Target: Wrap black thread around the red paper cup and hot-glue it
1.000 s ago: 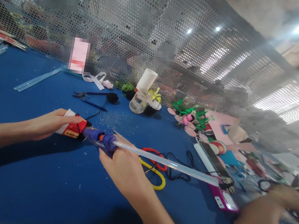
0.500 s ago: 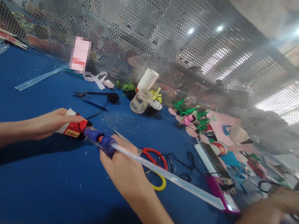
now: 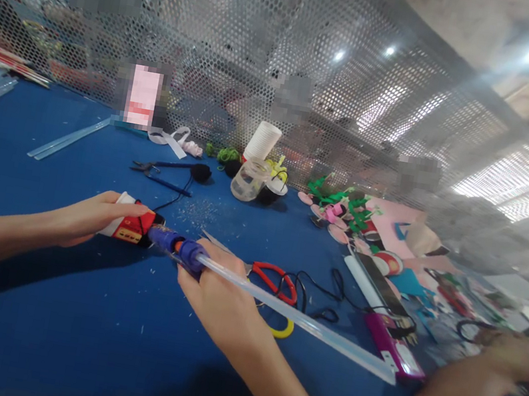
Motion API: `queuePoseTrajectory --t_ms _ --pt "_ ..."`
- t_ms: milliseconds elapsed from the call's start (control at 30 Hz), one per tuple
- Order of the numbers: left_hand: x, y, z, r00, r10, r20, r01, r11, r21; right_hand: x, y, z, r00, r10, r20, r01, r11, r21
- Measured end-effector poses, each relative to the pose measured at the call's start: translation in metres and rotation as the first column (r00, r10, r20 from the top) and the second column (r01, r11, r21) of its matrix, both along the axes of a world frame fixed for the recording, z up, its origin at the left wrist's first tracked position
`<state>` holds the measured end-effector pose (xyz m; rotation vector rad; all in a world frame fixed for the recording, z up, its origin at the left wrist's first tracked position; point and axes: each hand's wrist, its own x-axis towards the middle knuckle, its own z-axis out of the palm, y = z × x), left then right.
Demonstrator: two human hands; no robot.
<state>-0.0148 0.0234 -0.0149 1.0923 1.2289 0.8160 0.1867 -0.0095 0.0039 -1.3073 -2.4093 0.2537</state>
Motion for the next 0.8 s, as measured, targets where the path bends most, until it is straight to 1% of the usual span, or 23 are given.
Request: queuePoseTrajectory --t_ms 67,167,233,300,400,500,633,700,800 --pt "0.0004 0.0001 0.0001 1.000 0.009 -0.016 -0.009 1.000 0.000 -0.0004 0.0002 0.0001 1.000 0.010 -0.008 -0.010 1.000 0.005" --pt "0.0008 0.0001 0.0002 1.000 -0.011 -0.006 0.011 1.000 -0.004 -0.0012 0.0004 0.0009 1.000 0.013 -0.024 -0.013 1.000 0.017" --pt "0.0007 0.0000 -0.0001 1.000 -0.020 0.002 0.020 1.000 -0.002 -0.0014 0.0007 0.0013 0.999 -0.010 -0.037 0.011 0.999 0.031" --pt "0.0003 -0.0002 -0.0009 1.000 -0.013 -0.023 0.013 1.000 0.015 -0.0010 0.0011 0.0008 0.997 -0.047 -0.060 0.049 0.998 0.031" --pt "-0.0012 -0.0007 -0.0033 0.994 -0.025 -0.105 0.034 0.996 0.081 0.0003 0.0022 -0.0008 0.993 -0.089 -0.080 0.087 0.996 -0.024" --pt "-0.0030 -0.0013 -0.0056 0.978 -0.075 -0.197 0.108 0.980 0.166 0.0010 0.0043 -0.0006 0.991 -0.122 -0.052 0.118 0.990 -0.075" --pt "-0.0038 -0.0027 -0.0043 0.946 -0.101 -0.309 0.175 0.960 0.220 0.0009 0.0070 0.0014 0.986 -0.159 -0.053 0.152 0.982 -0.116" --pt "-0.0037 -0.0034 -0.0028 0.938 -0.109 -0.329 0.193 0.953 0.234 0.0013 0.0070 0.0020 0.984 -0.163 -0.076 0.152 0.980 -0.126" --pt "-0.0041 -0.0031 -0.0023 0.942 -0.111 -0.318 0.195 0.949 0.246 0.0022 0.0049 0.0026 0.982 -0.163 -0.099 0.148 0.978 -0.148"
